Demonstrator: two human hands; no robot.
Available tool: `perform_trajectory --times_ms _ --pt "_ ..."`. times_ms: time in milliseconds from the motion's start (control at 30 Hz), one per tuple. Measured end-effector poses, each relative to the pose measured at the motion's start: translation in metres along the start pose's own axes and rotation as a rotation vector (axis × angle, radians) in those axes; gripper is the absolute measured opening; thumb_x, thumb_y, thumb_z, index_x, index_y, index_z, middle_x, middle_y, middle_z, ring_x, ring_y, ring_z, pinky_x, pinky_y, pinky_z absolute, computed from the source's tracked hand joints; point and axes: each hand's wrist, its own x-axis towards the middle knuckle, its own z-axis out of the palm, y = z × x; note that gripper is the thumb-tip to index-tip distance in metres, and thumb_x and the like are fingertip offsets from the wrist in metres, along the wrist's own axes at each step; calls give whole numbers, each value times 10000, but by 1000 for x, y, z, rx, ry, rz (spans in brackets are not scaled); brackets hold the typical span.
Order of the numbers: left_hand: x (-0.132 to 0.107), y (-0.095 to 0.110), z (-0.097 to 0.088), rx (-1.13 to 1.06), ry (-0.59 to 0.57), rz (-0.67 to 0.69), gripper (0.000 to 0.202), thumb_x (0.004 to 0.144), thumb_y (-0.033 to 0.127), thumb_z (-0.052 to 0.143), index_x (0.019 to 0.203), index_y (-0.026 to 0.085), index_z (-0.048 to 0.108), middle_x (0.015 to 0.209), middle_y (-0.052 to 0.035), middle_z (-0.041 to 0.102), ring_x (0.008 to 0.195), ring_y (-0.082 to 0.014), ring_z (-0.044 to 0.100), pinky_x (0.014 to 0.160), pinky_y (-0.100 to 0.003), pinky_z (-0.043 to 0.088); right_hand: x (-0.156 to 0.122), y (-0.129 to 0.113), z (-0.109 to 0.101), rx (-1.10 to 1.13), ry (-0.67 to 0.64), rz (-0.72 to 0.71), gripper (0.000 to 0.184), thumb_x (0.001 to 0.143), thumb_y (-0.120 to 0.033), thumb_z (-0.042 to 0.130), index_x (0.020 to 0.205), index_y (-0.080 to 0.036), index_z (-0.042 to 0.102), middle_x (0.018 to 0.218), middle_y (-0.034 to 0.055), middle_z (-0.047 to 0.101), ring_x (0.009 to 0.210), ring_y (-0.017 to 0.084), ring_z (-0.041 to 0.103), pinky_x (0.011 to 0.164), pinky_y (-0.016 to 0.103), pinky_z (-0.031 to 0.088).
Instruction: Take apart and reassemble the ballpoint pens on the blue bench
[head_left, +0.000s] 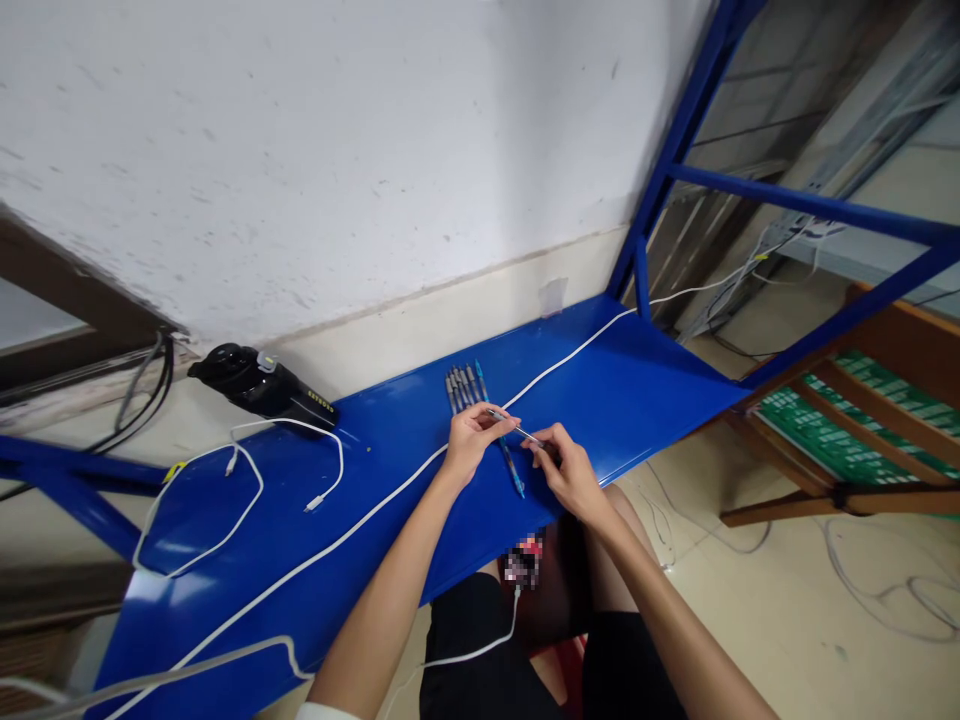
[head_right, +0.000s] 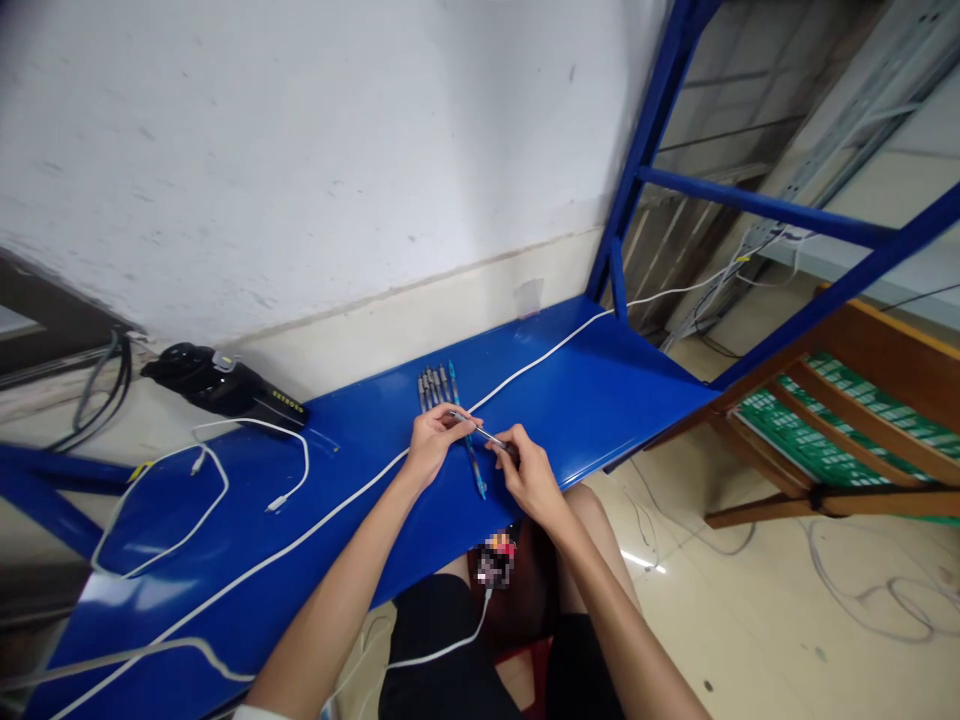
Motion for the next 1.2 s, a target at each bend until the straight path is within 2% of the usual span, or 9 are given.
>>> perform_trajectory --times_ms 167,333,533,633,800,933,1000,1100,1200 --pt "1 -1 0 22 45 24 383 699 384 1020 888 177 759 865 -51 829 835 -214 791 843 -321 589 1 -3 2 -8 -31 -2 301 1128 -457 547 1316 -228 596 885 11 744 771 204 686 758 321 515" --pt "1 -2 2 74 13 28 361 716 393 1011 847 183 748 835 -38 811 800 -194 759 797 -300 570 3 -2 1 -59 -38 -79 362 1161 -471 455 995 -233 671 859 33 724 753 198 652 767 330 498" --pt "0 -4 2 132 -20 39 336 732 387 1002 845 189 756 802 -34 807 762 -186 738 757 -291 559 -1 3 6 -24 -1 -28 217 1130 -469 529 1094 -258 561 870 17 724 741 208 666 723 322 496" --pt "0 -4 1 122 -8 57 335 752 404 991 827 191 745 792 -30 802 748 -180 731 749 -289 562 -2 1 7 -67 -32 -41 273 1145 -489 495 1253 -253 575 902 28 728 774 227 678 745 339 498" --pt "-1 -3 2 117 -44 40 343 792 433 969 861 188 740 900 -81 849 845 -226 785 816 -331 595 4 1 5 -75 -92 -55 293 1170 -449 421 1025 -259 591 895 33 734 786 216 674 766 335 483" --pt "-1 -3 2 118 -34 40 365 786 433 974 846 185 713 899 -92 855 863 -234 797 813 -324 594 13 3 1 -63 -146 -29 184 1125 -417 525 1017 -269 500 810 -8 712 679 197 633 680 310 440" --pt "0 -4 2 112 -15 51 371 790 437 970 847 184 705 891 -84 853 849 -222 795 814 -315 597 19 2 -1 -135 -166 -20 194 1121 -449 534 1069 -262 538 778 -19 680 659 199 608 661 309 404" --pt "1 -5 2 108 6 61 370 806 447 956 860 182 704 884 -74 849 827 -208 791 815 -313 608 27 0 -4 -193 -232 -39 290 1166 -482 432 1165 -254 611 834 0 681 707 202 611 699 322 387" --pt "1 -6 3 110 22 58 351 836 447 934 873 183 706 896 -78 854 814 -208 795 804 -322 624 33 -1 -9 -124 -269 -63 366 1184 -476 379 1067 -244 637 871 14 681 746 193 604 735 327 396"
